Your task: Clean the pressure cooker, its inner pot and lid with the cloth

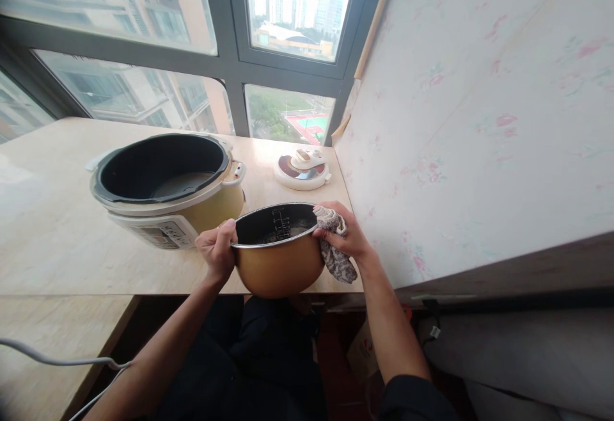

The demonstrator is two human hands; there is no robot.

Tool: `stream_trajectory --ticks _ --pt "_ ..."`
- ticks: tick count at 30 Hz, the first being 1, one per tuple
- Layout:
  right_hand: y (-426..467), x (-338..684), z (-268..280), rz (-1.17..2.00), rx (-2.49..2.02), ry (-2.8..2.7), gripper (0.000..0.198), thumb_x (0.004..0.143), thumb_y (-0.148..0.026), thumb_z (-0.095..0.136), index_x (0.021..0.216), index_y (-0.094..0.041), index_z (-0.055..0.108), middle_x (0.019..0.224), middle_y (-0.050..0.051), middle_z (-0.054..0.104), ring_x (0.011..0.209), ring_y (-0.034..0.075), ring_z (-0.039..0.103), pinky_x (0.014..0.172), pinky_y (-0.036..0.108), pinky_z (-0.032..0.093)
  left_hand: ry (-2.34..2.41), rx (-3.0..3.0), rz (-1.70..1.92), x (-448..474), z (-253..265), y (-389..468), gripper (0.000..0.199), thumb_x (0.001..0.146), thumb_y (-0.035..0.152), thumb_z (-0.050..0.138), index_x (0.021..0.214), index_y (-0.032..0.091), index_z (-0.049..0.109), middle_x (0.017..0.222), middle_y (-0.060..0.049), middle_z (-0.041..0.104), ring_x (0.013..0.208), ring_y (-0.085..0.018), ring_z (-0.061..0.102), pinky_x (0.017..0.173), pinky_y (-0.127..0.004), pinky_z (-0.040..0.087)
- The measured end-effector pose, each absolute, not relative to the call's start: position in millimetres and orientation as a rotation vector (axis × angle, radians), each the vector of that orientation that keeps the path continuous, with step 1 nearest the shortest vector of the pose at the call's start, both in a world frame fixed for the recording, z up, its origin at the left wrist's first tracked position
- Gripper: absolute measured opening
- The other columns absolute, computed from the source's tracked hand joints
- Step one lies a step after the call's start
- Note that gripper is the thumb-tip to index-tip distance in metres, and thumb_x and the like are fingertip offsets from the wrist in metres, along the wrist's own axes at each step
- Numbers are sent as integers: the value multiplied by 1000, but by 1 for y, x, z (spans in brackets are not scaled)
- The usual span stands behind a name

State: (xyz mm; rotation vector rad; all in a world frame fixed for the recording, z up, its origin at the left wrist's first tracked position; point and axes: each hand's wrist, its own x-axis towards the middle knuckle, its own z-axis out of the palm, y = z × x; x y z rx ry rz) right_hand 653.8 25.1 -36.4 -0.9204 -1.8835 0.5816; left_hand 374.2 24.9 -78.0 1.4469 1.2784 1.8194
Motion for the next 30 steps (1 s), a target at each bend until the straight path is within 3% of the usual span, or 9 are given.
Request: stream_trajectory --ticks 4,8,12,15,23,30 --pt "10 641 -30 465 -971 -1936 39 83 -34 79 116 -19 63 105 8 66 97 23 65 88 36 52 1369 1642 1731 370 -62 17 54 96 35 46 45 19 40 45 0 46 45 -11 43 54 -29 37" --pt "-3 627 -21 384 -1019 -1968 38 84 -33 78 116 -21 62 105 8 66 97 23 63 87 36 51 1421 2207 1513 377 -32 -9 54 101 29 41 48 19 44 45 1 47 44 -10 43 59 -31 35" --pt "-12 617 -15 290 -1055 -1977 34 85 -26 75 115 -22 61 106 7 67 98 24 61 86 37 50 1502 2599 1186 402 -6 -30 44 100 32 48 59 19 55 54 -1 57 52 -15 53 59 -34 29" --pt "-22 608 -12 212 -1086 -1973 32 86 -23 70 116 -22 60 106 7 68 98 25 61 86 39 50 1605 2641 1181 421 -1 -30 43 97 33 51 57 19 59 51 -2 59 48 -17 53 56 -34 24" --pt "-40 584 -24 -51 -1139 -1856 55 89 -26 72 140 -22 52 125 12 66 112 29 62 97 46 50 1873 2387 1467 425 -13 4 54 92 37 56 42 19 58 40 -2 52 40 -13 43 52 -31 17" --pt "-5 630 -44 399 -1132 -1754 50 92 -33 70 139 -22 58 132 10 65 121 26 63 106 41 49 1665 2048 1596 403 -18 9 60 89 37 58 37 15 36 40 3 23 39 -6 25 49 -27 18"
